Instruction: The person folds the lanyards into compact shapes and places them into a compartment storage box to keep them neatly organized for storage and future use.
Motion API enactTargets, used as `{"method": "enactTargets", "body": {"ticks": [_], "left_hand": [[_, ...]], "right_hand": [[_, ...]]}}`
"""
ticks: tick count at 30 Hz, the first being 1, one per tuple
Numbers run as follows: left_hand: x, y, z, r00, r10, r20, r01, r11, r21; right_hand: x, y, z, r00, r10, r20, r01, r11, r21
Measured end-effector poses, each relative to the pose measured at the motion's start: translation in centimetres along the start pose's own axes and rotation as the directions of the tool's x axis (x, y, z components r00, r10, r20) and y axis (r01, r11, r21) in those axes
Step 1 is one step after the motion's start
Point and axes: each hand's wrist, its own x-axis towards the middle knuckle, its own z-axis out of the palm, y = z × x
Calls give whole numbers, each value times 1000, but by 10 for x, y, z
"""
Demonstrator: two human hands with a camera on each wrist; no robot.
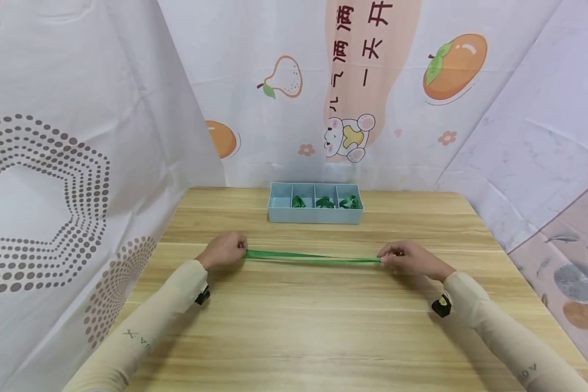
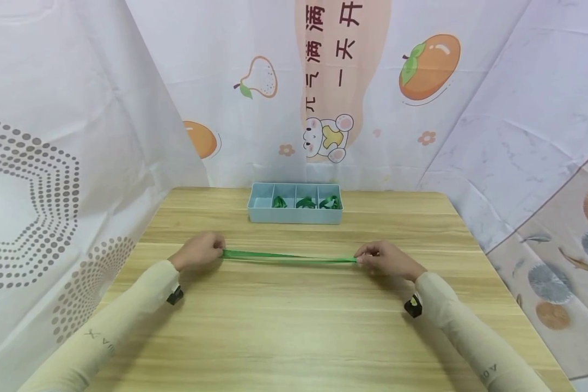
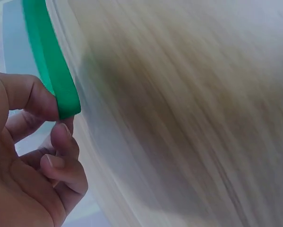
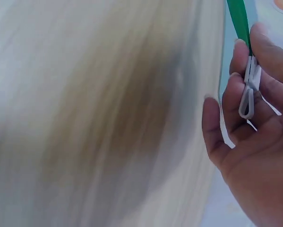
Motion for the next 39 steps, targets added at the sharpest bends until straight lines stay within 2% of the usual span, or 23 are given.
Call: {"method": "enactTargets", "body": {"ticks": [3,6,9,13,17,18,20,23,25,26,28,31,34,37,39], "left_hand": [[-1,-2,-1,1000,-8,-21,8,1000,-14],[-2,-4,0,998,-9,-56,6,999,-42],[-1,-4,1,998,19,-66,-24,997,-78],[3,2,6,994,110,-28,-113,986,-125],[5,14,10,976,213,54,-198,960,-198],[7,17,12,968,238,77,-217,952,-214],[9,23,15,955,274,118,-241,941,-237],[15,32,18,942,304,140,-268,935,-231],[20,41,18,939,318,132,-282,931,-233],[24,45,18,935,336,116,-303,924,-235],[31,60,14,925,375,59,-351,903,-248],[42,91,3,905,422,-54,-420,864,-278],[50,128,-14,889,428,-166,-458,816,-351],[55,159,-30,872,419,-253,-489,757,-433],[57,176,-37,857,414,-307,-515,715,-473]], "right_hand": [[2,-7,-7,997,47,-61,-41,995,91],[6,-20,-17,984,76,-161,-35,969,246],[12,-42,-31,955,71,-288,40,931,362],[17,-81,-53,906,44,-421,182,857,481],[26,-120,-69,871,-17,-490,331,759,561],[28,-129,-72,863,-32,-503,350,756,553],[32,-145,-77,854,-69,-516,380,761,527],[38,-167,-82,849,-128,-512,384,816,433],[41,-180,-83,850,-154,-504,365,861,353],[43,-187,-82,851,-170,-497,363,875,321],[45,-199,-82,858,-196,-475,348,902,257],[45,-217,-82,875,-227,-428,315,938,146],[46,-231,-83,888,-271,-371,302,953,28],[50,-245,-85,876,-331,-352,329,942,-68],[53,-255,-86,857,-375,-353,360,926,-110]]}}
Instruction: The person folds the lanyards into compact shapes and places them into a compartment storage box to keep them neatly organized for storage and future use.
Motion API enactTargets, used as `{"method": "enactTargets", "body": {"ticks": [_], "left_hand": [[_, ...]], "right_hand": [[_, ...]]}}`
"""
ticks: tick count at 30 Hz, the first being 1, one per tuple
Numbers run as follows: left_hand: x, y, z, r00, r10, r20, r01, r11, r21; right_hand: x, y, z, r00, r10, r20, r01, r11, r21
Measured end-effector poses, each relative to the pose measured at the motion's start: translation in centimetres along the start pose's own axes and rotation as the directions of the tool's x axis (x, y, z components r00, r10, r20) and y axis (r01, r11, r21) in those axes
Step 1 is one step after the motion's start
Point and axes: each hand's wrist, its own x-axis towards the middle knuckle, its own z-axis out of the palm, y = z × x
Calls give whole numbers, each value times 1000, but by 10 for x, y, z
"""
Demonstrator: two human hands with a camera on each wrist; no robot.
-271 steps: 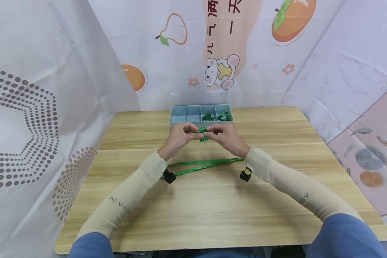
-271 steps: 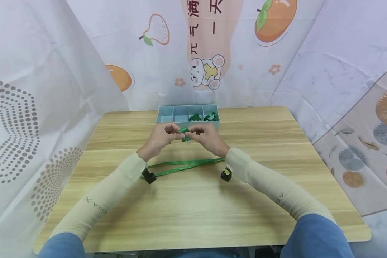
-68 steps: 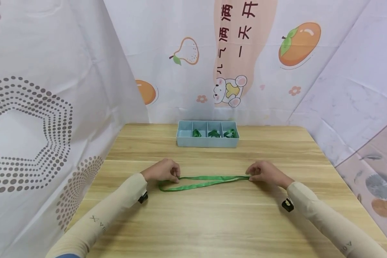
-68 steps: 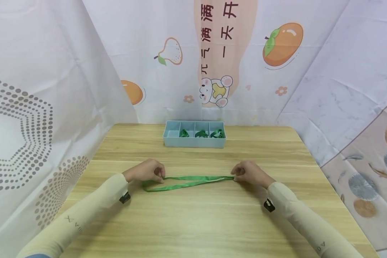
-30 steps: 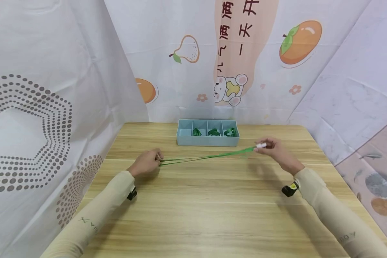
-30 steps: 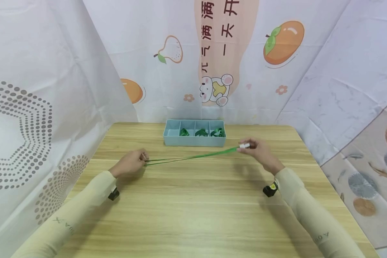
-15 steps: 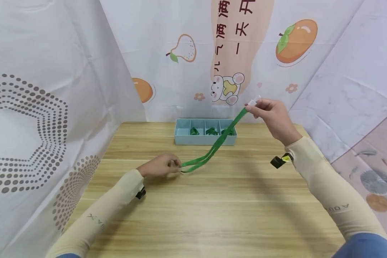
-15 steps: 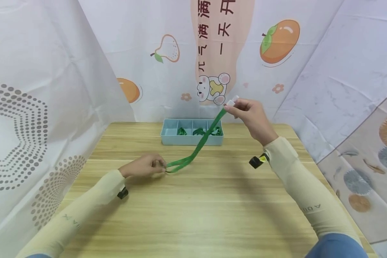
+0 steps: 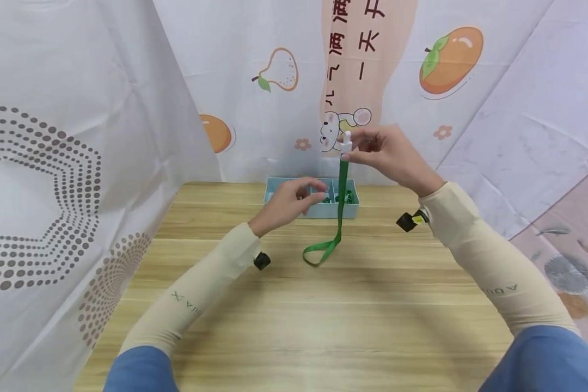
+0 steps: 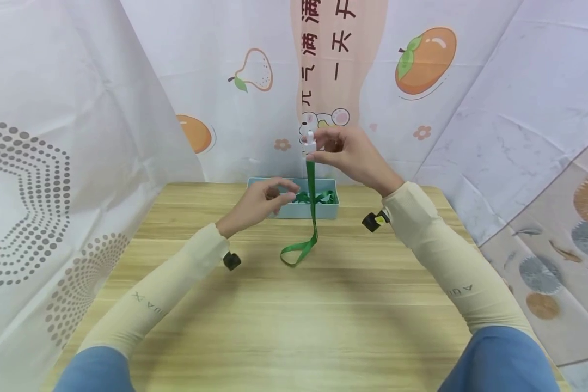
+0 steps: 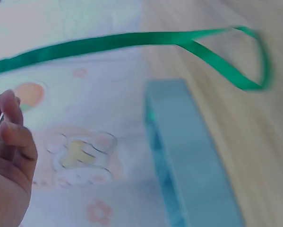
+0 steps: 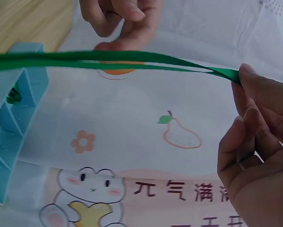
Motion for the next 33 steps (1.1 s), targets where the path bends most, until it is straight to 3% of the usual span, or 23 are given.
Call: {"method": "enactTargets", "body": {"ticks": [4,8,17,25,33], "left_hand": [[12,16,4,997,42,-66,-51,989,-136],[15,21,6,994,44,-100,-70,962,-266],[18,19,10,991,44,-122,-95,890,-446],[14,14,18,994,61,-90,-97,875,-475],[10,11,20,994,75,-74,-100,894,-437]], "right_hand": [[14,-17,-3,997,-74,-36,74,997,-2],[25,-29,-7,991,-117,-71,118,993,20],[36,-39,-12,990,-92,-109,103,989,103],[43,-42,-16,986,-91,-140,111,983,145],[50,-47,-25,980,-98,-175,129,975,179]]}}
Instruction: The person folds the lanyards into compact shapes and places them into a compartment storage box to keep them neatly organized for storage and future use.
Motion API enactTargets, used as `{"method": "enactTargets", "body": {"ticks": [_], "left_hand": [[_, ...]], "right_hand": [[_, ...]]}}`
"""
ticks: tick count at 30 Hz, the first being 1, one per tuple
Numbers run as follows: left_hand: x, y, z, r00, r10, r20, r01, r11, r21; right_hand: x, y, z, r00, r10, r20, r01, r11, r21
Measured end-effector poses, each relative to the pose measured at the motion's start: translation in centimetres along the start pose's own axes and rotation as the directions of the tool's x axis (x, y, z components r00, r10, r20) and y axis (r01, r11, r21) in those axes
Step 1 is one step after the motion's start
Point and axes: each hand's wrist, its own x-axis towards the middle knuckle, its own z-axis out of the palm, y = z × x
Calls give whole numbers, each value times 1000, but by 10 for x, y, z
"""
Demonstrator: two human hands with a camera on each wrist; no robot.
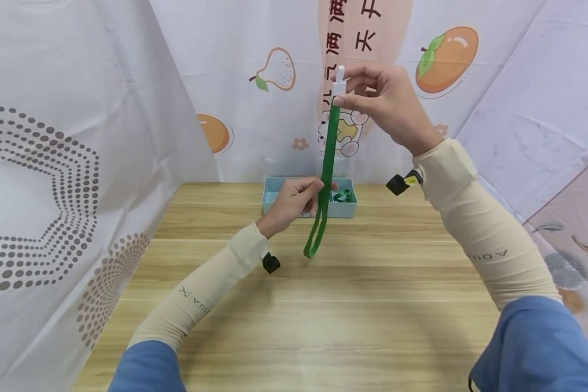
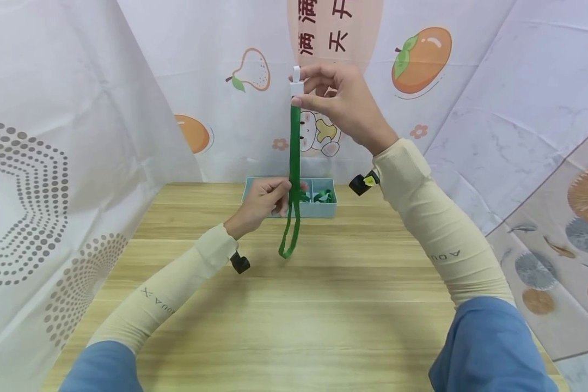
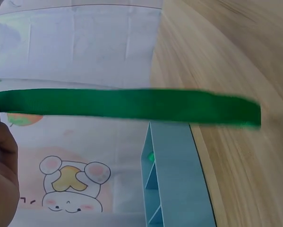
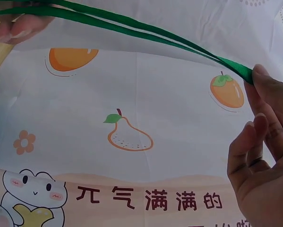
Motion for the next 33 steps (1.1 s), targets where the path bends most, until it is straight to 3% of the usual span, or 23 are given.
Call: {"method": "enactTargets", "body": {"ticks": [5,12,18,22,27,30,33], "left_hand": [[1,-1,0,1000,-15,16,15,1000,-6],[-1,-3,3,998,-59,14,59,998,-6],[-5,-5,4,996,-66,-60,63,997,-51],[-7,-7,1,996,-23,-86,18,998,-58],[-8,0,-2,998,45,-53,-43,999,30],[-7,6,-3,997,76,-16,-74,995,66],[-7,15,-5,995,101,-4,-100,992,81]], "right_hand": [[2,-1,-1,1000,9,-1,-9,999,42],[4,-3,2,1000,3,1,-3,1000,12],[5,-2,-1,1000,15,-26,-15,1000,12],[7,3,-8,998,29,-59,-31,999,-28],[8,32,-20,987,99,-131,-114,986,-121],[1,65,-26,970,172,-170,-200,967,-158],[-16,100,-22,948,280,-151,-302,941,-152]]}}
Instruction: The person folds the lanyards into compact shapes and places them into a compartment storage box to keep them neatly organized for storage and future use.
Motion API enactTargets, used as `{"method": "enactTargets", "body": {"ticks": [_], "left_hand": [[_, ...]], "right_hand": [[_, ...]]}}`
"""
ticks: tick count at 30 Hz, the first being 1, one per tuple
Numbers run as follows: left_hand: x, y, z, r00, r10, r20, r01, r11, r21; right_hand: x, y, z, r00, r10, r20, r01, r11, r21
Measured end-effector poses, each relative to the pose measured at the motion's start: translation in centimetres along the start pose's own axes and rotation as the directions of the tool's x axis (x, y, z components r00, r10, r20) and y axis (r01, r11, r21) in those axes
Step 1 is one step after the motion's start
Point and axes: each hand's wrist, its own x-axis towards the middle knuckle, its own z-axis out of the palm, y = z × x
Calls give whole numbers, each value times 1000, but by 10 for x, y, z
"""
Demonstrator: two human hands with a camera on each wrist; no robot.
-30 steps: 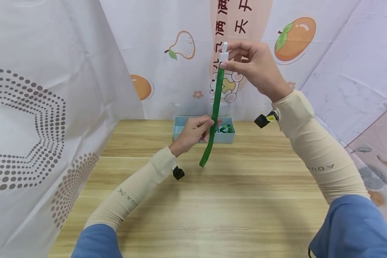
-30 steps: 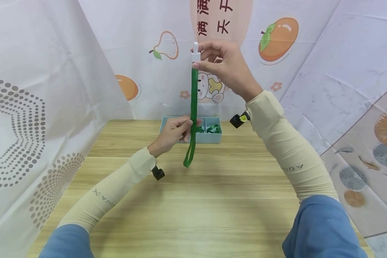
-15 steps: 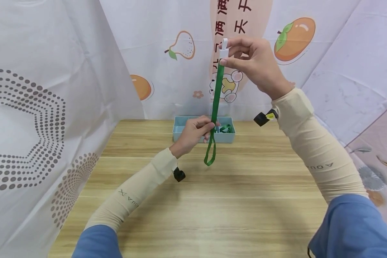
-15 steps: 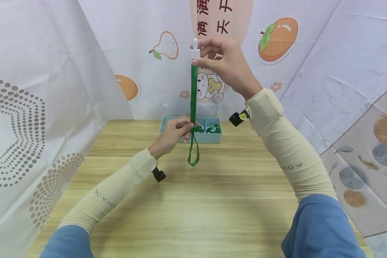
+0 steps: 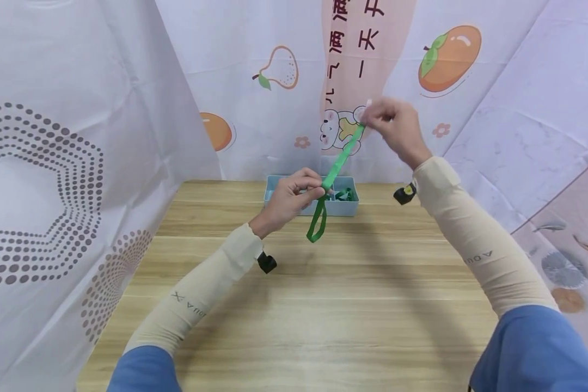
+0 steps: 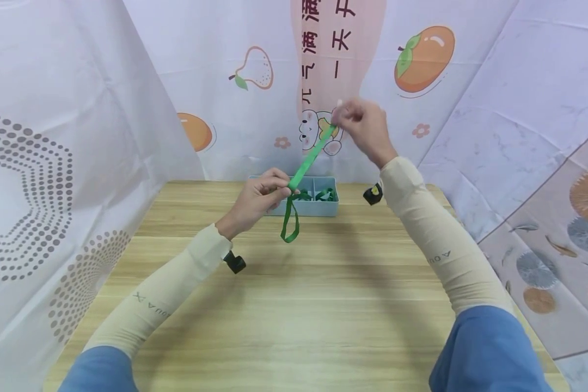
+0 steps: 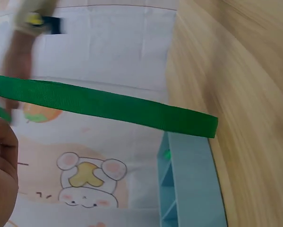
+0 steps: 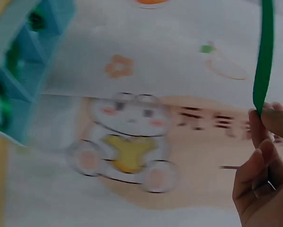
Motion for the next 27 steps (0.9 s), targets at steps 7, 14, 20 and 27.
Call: {"method": "enactTargets", "body": {"ticks": [7,14,20,27], "left_hand": [[10,13,3,997,-3,-76,0,999,-39],[18,18,3,988,-28,-153,14,996,-91],[20,19,3,982,-45,-184,29,995,-91],[22,20,5,978,-55,-199,35,994,-103]], "right_hand": [[-49,75,40,961,185,204,-177,982,-60],[-107,91,85,920,114,376,-69,989,-131],[-131,88,113,931,50,361,-7,993,-119],[-142,93,125,923,72,377,-80,997,5]]}}
